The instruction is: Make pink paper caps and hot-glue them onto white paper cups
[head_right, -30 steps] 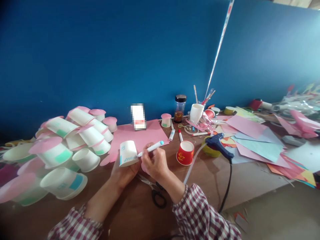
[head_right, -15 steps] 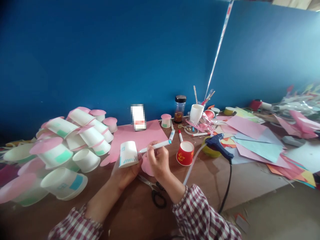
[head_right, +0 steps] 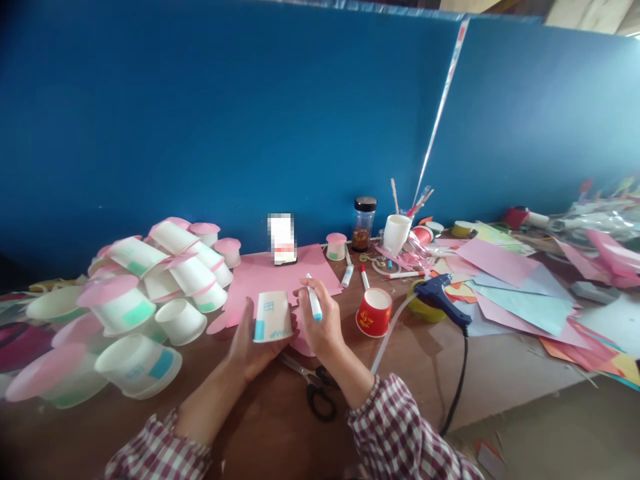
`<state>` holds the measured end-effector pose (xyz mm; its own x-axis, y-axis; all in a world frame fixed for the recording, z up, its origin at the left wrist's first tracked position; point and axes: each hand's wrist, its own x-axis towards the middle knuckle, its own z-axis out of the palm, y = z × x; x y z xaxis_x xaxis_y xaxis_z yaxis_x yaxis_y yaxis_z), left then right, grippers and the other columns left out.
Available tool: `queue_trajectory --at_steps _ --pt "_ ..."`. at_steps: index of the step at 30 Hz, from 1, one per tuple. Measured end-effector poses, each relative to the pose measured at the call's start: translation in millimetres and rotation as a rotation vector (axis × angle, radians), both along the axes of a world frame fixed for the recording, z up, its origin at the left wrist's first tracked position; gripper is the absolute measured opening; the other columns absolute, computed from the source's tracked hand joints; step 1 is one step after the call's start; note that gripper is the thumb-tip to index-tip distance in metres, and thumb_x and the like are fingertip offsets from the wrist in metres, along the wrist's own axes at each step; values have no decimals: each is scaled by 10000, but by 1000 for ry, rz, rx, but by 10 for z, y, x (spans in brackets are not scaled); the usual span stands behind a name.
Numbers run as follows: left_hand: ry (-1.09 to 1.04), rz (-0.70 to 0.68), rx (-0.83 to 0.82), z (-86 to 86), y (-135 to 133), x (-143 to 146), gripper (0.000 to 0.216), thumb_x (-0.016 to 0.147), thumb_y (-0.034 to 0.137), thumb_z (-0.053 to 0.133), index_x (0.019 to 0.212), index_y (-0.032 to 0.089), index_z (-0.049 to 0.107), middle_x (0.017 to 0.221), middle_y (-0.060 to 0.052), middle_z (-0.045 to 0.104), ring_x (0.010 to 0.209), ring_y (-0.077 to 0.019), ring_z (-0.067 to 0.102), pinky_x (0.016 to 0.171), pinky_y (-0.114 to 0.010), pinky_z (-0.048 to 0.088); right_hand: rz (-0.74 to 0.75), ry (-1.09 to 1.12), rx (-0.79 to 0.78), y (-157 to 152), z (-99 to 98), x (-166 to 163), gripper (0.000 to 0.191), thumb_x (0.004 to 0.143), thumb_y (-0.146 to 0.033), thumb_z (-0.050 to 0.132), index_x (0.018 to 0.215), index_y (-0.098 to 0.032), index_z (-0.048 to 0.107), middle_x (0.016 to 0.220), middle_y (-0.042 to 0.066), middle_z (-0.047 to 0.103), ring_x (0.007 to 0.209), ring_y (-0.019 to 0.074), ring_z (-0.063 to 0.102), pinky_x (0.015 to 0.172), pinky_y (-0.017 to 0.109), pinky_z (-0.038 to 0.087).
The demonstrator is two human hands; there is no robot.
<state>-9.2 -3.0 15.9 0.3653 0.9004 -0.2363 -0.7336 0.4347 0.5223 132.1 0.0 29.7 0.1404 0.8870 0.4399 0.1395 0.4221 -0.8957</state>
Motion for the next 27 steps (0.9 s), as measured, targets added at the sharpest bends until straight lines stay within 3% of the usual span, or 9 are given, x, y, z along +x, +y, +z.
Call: queue_trajectory --at_steps 10,17,23,27 --pt "69 78 169 34 -21 42 534 875 507 431 1127 68 602 1017 -156 658 887 -234 629 834 -379 508 98 25 -71 15 -11 -16 246 889 -365 469 1044 -210 580 906 51 674 741 162 643 626 256 531" --pt "92 160 243 51 -48 79 317 835 320 583 1074 114 618 1048 -109 642 939 -199 605 893 -356 478 35 -21 -59 60 -73 -6 276 889 -385 463 1053 -196 581 911 64 683 724 165 652 640 273 520" --pt "235 207 311 188 -390 100 340 742 178 680 1071 137 606 934 -86 656 884 -203 619 853 -354 485 -18 -68 -36 73 -89 34 280 891 -384 466 1067 -192 568 911 67 683 821 190 656 727 322 520" --pt "346 427 285 282 -709 -160 517 629 71 743 1113 168 589 960 -77 666 921 -212 621 816 -277 488 -17 -103 -38 56 -84 28 307 887 -400 468 1081 -184 568 923 80 684 827 194 655 730 329 516"
